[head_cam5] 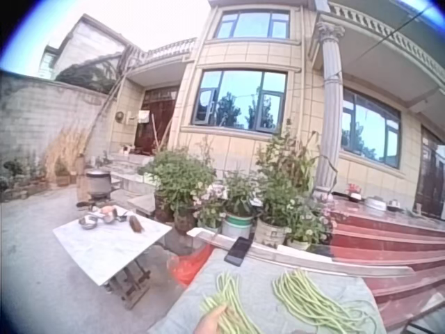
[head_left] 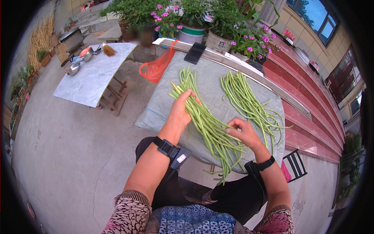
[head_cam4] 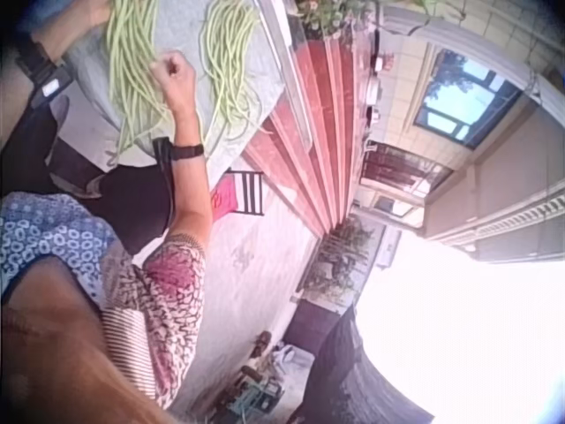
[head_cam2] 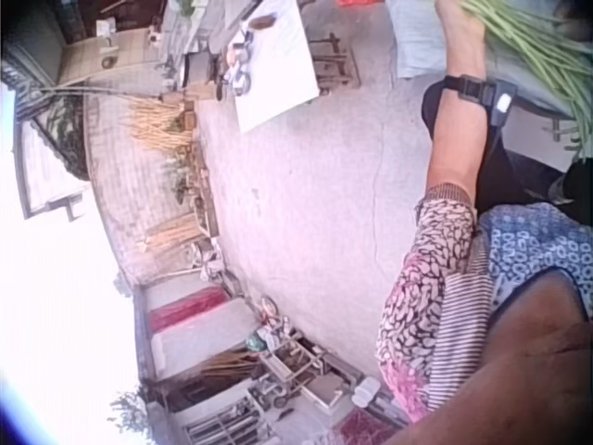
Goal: Sorting and aligning long green beans on a table.
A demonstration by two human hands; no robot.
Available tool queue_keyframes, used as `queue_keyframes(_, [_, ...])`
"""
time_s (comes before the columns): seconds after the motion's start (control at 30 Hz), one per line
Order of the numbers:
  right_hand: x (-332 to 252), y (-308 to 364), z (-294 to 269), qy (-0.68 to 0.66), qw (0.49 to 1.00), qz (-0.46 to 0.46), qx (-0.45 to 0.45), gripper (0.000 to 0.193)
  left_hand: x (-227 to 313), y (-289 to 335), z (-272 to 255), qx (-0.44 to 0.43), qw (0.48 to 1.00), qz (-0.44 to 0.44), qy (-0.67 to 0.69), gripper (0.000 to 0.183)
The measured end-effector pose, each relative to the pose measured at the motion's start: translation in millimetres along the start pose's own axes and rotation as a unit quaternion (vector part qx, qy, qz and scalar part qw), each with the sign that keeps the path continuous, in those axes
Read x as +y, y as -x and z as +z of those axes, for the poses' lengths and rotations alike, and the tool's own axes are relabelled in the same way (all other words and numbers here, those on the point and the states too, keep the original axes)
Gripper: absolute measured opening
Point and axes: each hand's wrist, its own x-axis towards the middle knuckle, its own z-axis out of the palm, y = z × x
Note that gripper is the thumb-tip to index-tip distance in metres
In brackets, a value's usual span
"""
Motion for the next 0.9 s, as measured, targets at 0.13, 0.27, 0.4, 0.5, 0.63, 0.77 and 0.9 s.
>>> queue_keyframes(0.13, [34,-12,2,0.197,0.965,-0.14,0.097,0.014,1,11,25,0.05,0.999,0.021,-0.005,0.011])
queue_keyframes(0.27, [76,-29,-10,0.053,0.98,0.026,0.19,0.015,6,4,13,-0.061,0.997,0.02,0.04,0.009])
queue_keyframes(0.4, [81,-32,-13,-0.006,0.98,0.084,0.181,0.014,11,2,15,-0.084,0.994,0.042,0.064,0.012])
queue_keyframes(0.5, [46,-25,-2,-0.151,0.965,0.039,0.21,0.021,20,1,7,-0.081,0.994,0.051,0.055,0.016])
queue_keyframes(0.63, [17,-8,-22,-0.187,0.94,-0.088,0.272,0.016,25,-7,-2,-0.054,0.996,0.03,0.064,0.022])
queue_keyframes(0.77, [-29,17,-35,-0.049,0.946,-0.135,0.29,0.01,30,-6,-10,-0.024,0.998,0.008,0.06,0.022])
queue_keyframes(0.9, [-63,44,-33,0.361,0.851,-0.174,0.338,0.01,32,-2,-14,0.031,0.999,0.011,0.039,0.021])
